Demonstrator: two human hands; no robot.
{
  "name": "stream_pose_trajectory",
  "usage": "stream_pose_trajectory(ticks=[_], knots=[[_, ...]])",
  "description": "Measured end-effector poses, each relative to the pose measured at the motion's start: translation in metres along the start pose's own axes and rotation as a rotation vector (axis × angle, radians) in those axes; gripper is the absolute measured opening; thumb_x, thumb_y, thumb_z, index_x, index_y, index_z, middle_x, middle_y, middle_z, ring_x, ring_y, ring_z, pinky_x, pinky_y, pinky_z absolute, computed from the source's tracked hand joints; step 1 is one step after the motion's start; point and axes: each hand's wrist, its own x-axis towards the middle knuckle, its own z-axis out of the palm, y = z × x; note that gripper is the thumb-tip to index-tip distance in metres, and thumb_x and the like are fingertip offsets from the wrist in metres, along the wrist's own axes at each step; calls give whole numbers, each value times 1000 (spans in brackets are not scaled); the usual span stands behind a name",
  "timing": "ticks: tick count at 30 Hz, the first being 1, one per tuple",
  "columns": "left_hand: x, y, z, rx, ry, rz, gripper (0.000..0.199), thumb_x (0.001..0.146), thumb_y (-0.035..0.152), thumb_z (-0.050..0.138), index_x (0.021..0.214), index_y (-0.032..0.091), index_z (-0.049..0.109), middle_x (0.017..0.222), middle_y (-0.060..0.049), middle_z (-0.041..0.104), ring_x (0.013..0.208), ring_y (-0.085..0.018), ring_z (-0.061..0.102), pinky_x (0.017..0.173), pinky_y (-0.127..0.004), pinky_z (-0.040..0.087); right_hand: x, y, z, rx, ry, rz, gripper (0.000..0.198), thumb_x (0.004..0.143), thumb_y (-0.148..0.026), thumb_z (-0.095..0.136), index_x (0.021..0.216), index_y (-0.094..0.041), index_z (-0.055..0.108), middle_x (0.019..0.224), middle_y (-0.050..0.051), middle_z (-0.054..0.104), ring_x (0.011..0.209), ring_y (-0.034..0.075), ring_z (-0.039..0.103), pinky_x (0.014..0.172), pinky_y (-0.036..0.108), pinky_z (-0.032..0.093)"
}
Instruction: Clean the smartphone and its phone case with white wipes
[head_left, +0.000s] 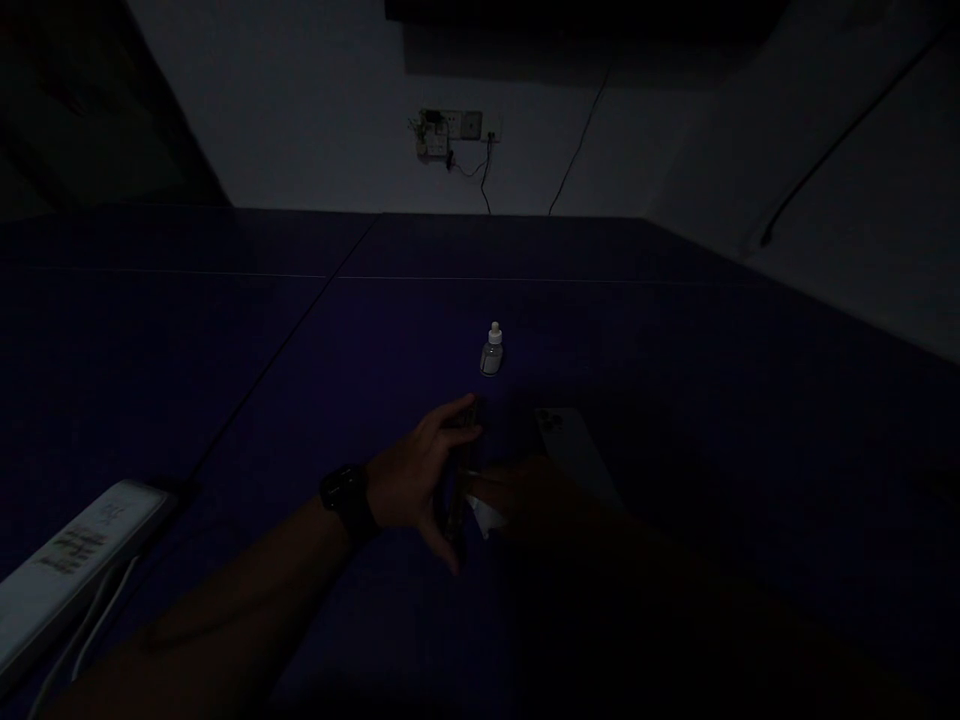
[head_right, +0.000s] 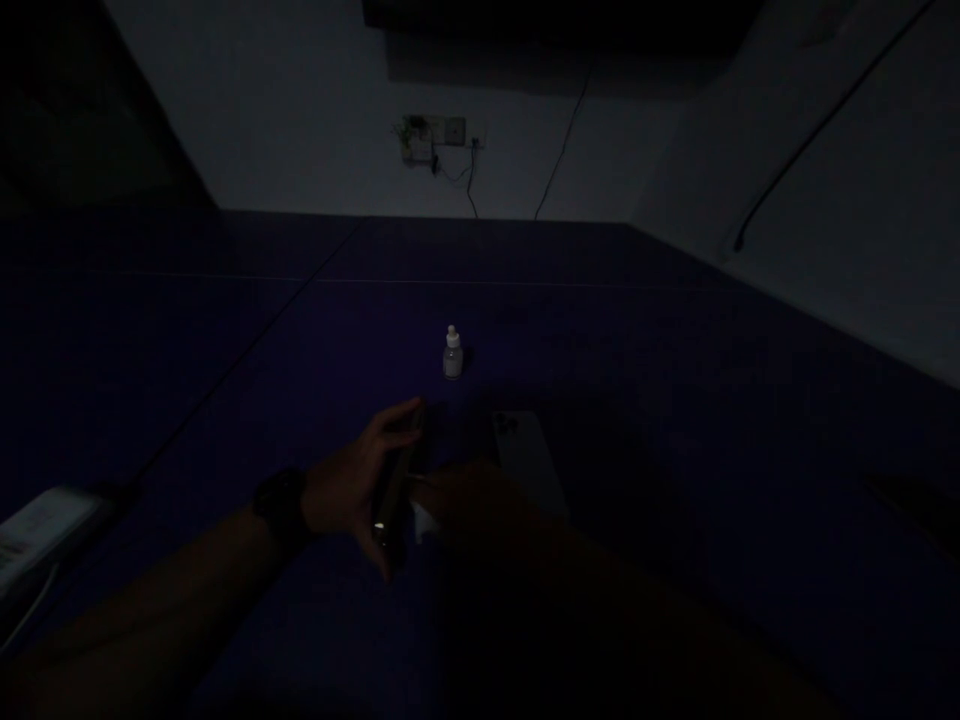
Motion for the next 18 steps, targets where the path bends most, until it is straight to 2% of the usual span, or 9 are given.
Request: stream_pose_trajectory(ticks=[6,8,11,13,18], knots=[[0,1,-1,6,-2,-26,140,38,76,86,151,31,18,158,-23,15,141,-51,28,105,-69,40,-2,-3,6,7,-81,-257,28,92,-23,58,119,-20,63,92,5,74,71,18,67,55,26,39],[0,1,-1,3,-3,-30,140,37,75,87,151,31,18,158,-23,15,141,-51,27,105,-69,40,-2,-4,5,12,-73,-220,29,91,-25,60,120,-21,63,91,5,74,71,17,67,55,26,38],[-1,1,-1,-4,1,-27,140,37,75,87,151,32,18,158,-22,16,142,-51,27,106,-70,39,0,-2,3,17,-1,-68,32,89,-22,61,122,-21,62,92,6,73,74,18,67,56,25,39],[-1,1,-1,-3,-2,-28,140,37,75,87,152,33,18,158,-21,14,142,-51,27,106,-70,40,0,-1,2,15,22,-26,32,88,-21,61,121,-19,62,89,6,73,73,18,67,56,26,38],[0,1,-1,-8,1,-27,139,39,75,87,152,34,18,158,-21,15,142,-51,27,104,-69,41,-3,-4,3,26,-19,-214,35,86,-21,63,121,-21,62,85,4,72,66,16,63,52,25,35]])
